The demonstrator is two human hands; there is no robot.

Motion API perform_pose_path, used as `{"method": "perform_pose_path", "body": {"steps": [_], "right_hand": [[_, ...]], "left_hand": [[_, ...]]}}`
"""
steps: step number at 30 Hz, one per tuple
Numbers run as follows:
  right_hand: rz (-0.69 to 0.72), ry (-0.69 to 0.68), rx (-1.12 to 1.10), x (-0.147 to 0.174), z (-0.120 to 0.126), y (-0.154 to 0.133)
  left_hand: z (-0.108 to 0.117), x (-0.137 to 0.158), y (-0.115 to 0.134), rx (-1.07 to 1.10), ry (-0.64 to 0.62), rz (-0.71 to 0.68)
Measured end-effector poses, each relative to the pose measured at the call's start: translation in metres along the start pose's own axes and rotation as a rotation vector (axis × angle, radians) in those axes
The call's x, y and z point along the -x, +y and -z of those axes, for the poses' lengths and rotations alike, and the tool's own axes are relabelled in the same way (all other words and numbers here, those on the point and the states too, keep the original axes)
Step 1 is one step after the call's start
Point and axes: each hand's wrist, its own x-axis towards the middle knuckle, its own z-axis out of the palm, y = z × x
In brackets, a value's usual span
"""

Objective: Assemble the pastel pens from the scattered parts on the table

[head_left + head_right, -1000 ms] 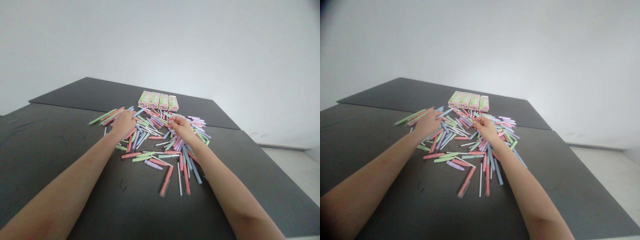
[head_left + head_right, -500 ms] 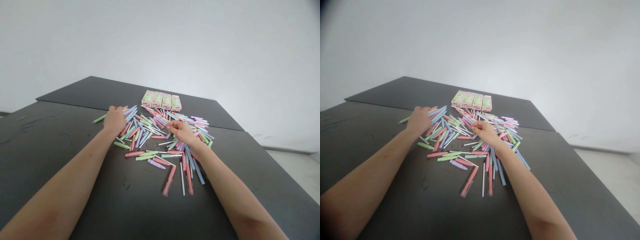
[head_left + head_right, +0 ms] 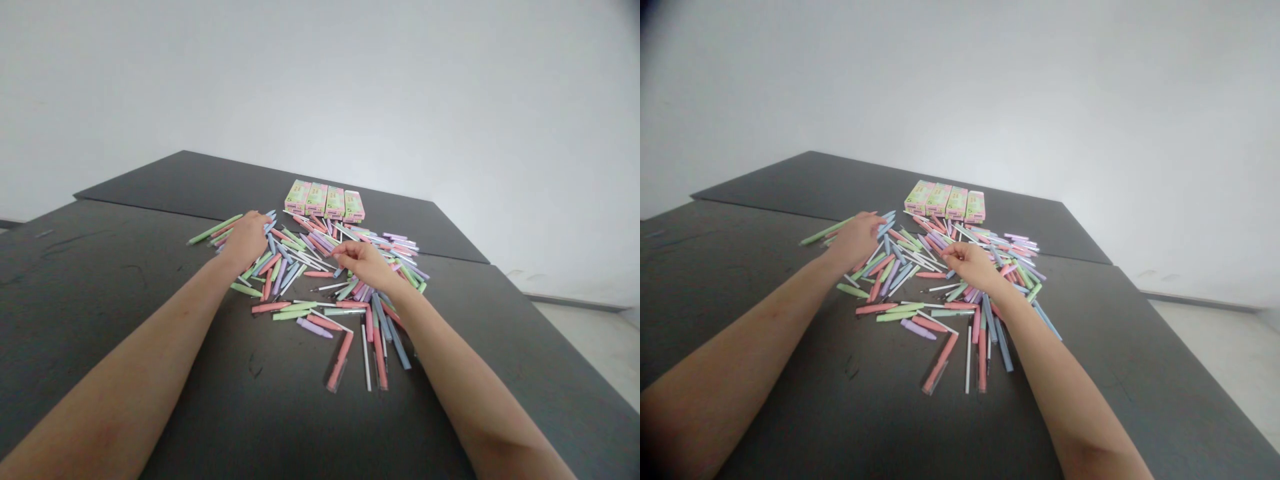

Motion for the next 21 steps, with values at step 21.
{"method": "perform_pose_path", "body": {"steps": [21], "right_hand": [[0.092,-0.097,0.95,-0.029,-0.045,-0.011]], "left_hand": [[-0.011,0.005,0.019,0.088,-0.304,-0.279]]}}
